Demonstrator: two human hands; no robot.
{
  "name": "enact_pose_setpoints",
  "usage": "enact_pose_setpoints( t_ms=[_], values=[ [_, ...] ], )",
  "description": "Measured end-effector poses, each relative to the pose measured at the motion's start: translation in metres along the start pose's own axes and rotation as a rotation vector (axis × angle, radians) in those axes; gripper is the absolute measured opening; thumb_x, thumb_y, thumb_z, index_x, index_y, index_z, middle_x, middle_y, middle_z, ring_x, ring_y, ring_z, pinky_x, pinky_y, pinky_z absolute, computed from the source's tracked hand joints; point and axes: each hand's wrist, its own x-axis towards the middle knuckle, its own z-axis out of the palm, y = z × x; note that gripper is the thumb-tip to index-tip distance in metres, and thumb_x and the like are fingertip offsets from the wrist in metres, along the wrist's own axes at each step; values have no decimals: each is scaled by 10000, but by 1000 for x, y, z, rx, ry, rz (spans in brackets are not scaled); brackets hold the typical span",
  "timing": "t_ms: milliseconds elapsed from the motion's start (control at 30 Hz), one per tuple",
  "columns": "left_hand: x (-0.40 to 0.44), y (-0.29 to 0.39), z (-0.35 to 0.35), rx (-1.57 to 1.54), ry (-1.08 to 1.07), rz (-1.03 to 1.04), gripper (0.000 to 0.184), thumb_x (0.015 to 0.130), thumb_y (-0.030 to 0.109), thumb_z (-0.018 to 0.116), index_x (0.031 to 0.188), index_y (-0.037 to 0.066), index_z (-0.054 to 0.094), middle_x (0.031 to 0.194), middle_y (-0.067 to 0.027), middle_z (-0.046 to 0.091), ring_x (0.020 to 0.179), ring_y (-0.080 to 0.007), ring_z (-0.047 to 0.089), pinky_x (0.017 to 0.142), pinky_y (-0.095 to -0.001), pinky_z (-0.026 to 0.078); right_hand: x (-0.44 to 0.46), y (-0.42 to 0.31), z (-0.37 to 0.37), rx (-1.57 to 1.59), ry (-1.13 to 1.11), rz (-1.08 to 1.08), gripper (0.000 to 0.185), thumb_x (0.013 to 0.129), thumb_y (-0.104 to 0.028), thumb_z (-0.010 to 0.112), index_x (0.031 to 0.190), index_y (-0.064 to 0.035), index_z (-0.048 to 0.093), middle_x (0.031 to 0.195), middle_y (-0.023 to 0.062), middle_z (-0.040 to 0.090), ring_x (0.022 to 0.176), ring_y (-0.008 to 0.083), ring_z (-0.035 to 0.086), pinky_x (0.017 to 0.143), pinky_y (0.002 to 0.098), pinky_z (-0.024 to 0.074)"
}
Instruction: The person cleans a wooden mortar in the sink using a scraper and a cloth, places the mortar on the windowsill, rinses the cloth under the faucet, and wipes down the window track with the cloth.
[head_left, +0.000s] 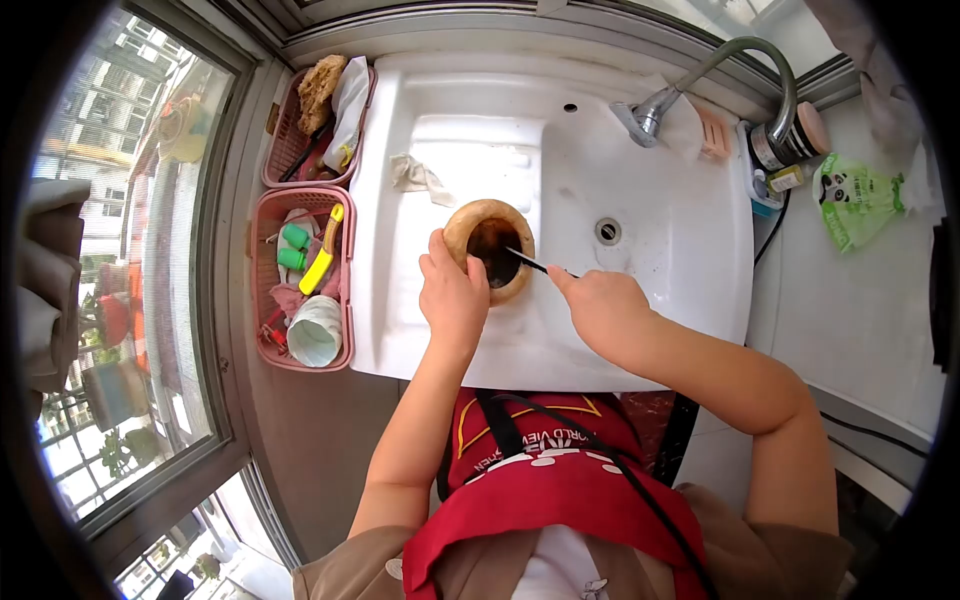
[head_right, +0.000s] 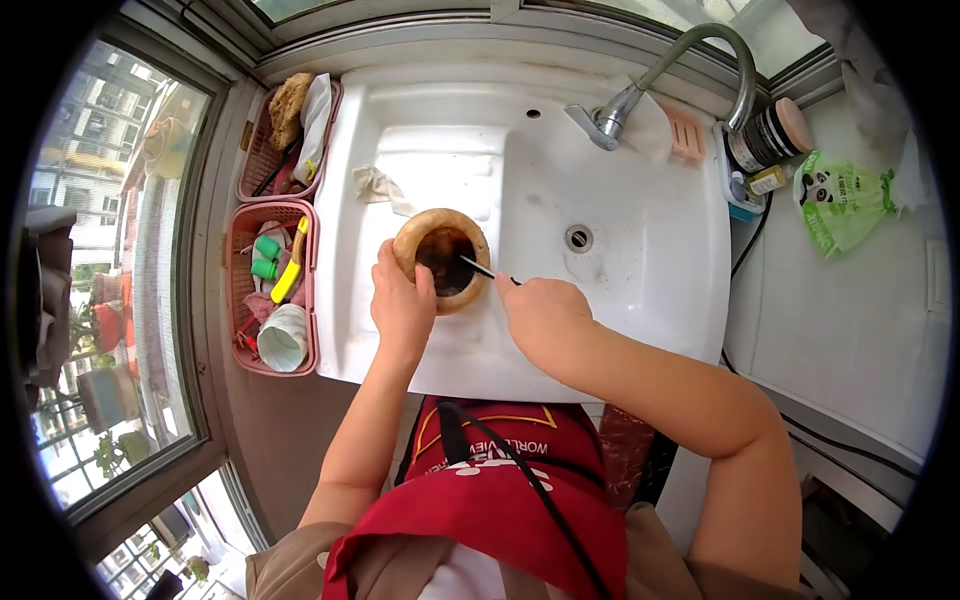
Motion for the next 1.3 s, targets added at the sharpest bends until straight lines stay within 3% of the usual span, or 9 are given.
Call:
enact_pose_setpoints(
  t_ms=[333, 567, 733, 833, 933, 1133, 1200, 1267, 1300],
  values=[
    [7, 12, -3, -6, -48, -18, 548, 789, 184, 554, 1260, 34, 318, 998, -237, 513, 758, -390, 600, 683, -421, 504, 0, 12, -7, 9, 100, -3, 480, 775, 10, 458, 1241, -88, 517, 654, 108, 603, 595, 285, 609, 530, 388, 479],
    [9, 17, 11, -466, -410, -379, 560, 736, 145, 551, 1207, -21, 299, 978, -208, 568, 767, -267, 612, 624, -342, 518, 22, 87, -44, 327, 268, 53, 514, 850, -286, 566, 1288, -54, 432, 963, 167, 636, 928, 329, 588, 792, 421, 457],
    [-1, 38, 58, -641, -554, -392, 563, 743, 146, 568, 1216, -25, 314, 995, -172, 557, 758, -213, 608, 525, -289, 521, 83, 145, -60, 432, 549, 127, 606, 860, -320, 563, 1359, -53, 347, 1105, 202, 599, 1024, 346, 567, 857, 397, 446],
    [-8, 51, 85, -718, -604, -421, 572, 744, 143, 570, 1225, -23, 309, 1018, -178, 544, 759, -218, 608, 517, -294, 533, 93, 147, -76, 601, 237, 258, 629, 858, -323, 553, 1361, -26, 320, 1038, 199, 619, 980, 332, 589, 818, 395, 470],
    [-16, 61, 102, -687, -575, -437, 554, 745, 132, 578, 1209, -16, 314, 1038, -176, 526, 770, -228, 613, 506, -303, 544, 113, 165, -39, 459, 521, 82, 599, 866, -309, 542, 1357, -47, 321, 1074, 200, 609, 1001, 338, 584, 829, 410, 469],
    [-30, 67, 140, -740, -590, -554, 351, 772, 100, 547, 1101, 3, 474, 898, -138, 582, 668, -223, 631, 477, -322, 552, 70, 155, -20, 511, 450, 139, 497, 892, -267, 502, 1335, -92, 361, 1067, 201, 609, 1010, 339, 577, 841, 434, 456],
    [-32, 75, 144, -780, -605, -609, 339, 781, 109, 551, 1098, 8, 487, 896, -138, 585, 671, -230, 634, 492, -334, 563, 69, 158, 23, 585, 671, 134, 434, 896, -244, 487, 1295, -90, 414, 962, 187, 635, 915, 323, 615, 796, 419, 479],
    [-35, 82, 148, -797, -687, -669, 335, 793, 120, 556, 1105, 18, 488, 896, -134, 589, 681, -243, 635, 517, -362, 577, 33, 146, 23, 976, 159, 349, 366, 894, -200, 473, 1229, -52, 474, 840, 169, 637, 742, 273, 645, 658, 372, 515],
    [-37, 84, 153, -813, -686, -670, 335, 793, 120, 556, 1105, 18, 488, 896, -134, 589, 681, -243, 635, 517, -362, 577, 31, 153, 50, 1016, 73, 356, 364, 891, -153, 475, 1233, -29, 488, 637, 72, 573, 479, 134, 539, 425, 279, 450]
  ],
)
